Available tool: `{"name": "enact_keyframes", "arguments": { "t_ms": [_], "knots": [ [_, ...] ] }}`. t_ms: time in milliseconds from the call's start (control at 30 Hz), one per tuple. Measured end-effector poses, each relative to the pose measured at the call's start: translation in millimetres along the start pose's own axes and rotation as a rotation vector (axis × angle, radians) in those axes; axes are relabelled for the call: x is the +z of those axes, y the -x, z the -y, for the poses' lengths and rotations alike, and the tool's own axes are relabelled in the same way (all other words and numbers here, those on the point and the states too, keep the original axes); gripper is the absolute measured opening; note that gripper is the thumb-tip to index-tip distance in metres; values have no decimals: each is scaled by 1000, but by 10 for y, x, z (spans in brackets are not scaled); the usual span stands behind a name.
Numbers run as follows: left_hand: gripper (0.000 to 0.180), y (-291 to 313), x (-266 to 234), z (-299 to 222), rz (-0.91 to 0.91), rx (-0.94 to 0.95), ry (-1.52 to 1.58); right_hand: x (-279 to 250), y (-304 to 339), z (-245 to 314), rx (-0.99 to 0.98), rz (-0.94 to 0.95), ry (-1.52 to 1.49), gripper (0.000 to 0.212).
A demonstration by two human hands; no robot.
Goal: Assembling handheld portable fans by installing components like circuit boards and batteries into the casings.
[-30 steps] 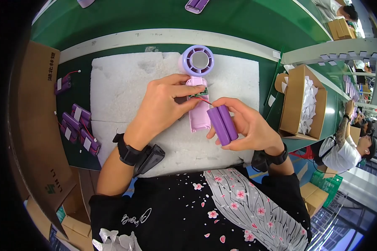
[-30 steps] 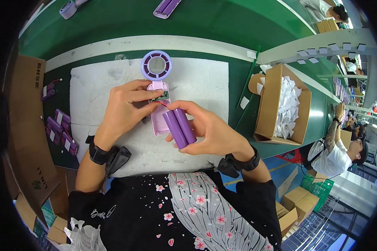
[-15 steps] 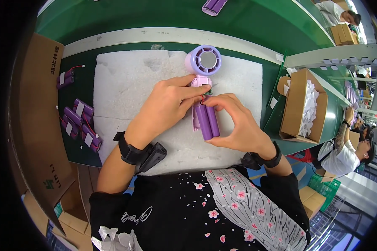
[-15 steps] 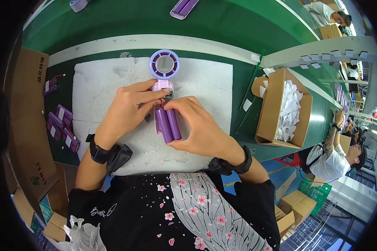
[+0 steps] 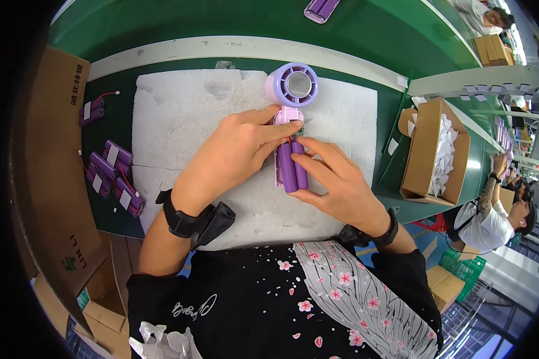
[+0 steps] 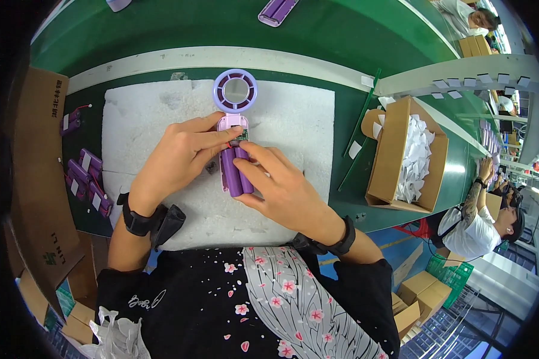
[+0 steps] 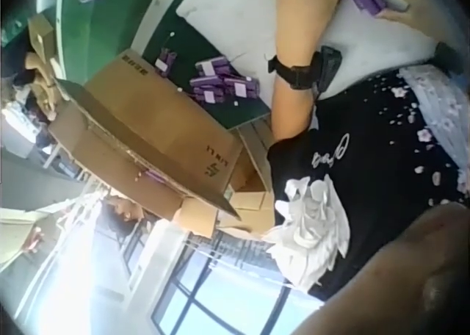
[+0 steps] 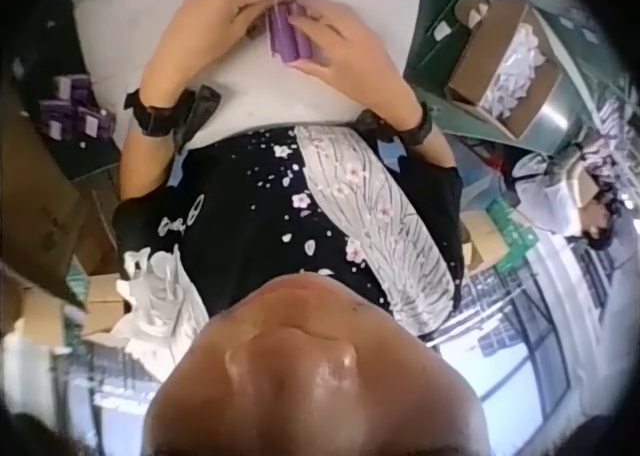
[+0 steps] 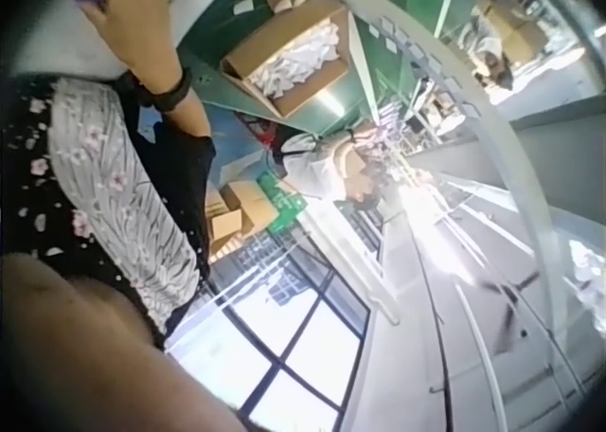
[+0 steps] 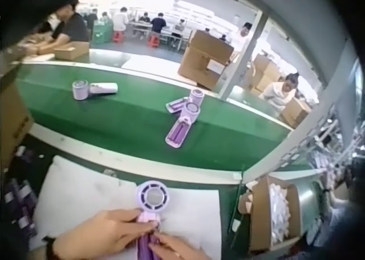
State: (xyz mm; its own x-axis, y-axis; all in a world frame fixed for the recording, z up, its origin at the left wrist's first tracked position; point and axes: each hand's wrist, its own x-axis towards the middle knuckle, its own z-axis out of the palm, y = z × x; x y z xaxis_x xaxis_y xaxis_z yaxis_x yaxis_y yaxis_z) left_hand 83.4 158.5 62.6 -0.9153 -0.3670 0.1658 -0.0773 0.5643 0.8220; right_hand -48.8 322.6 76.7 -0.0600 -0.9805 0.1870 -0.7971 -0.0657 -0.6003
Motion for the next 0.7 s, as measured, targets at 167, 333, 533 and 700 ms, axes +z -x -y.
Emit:
{"name": "enact_keyframes", "arguments": {
  "t_ms": [167, 333, 533, 700],
  "knots": [
    [32, -4, -7, 2, 11, 2, -5, 30, 25, -4, -20, -25, 24, 43],
    [30, -29, -26, 26, 10, 0, 29, 68, 2, -6, -14, -64, 48, 37],
    [29, -30, -19, 43, -17, 23, 19, 120, 27, 8, -23, -114, 82, 40],
    [37, -34, -48, 60, 32, -74, 107, 107, -22, -6, 81, -51, -31, 47]
  ]
}}
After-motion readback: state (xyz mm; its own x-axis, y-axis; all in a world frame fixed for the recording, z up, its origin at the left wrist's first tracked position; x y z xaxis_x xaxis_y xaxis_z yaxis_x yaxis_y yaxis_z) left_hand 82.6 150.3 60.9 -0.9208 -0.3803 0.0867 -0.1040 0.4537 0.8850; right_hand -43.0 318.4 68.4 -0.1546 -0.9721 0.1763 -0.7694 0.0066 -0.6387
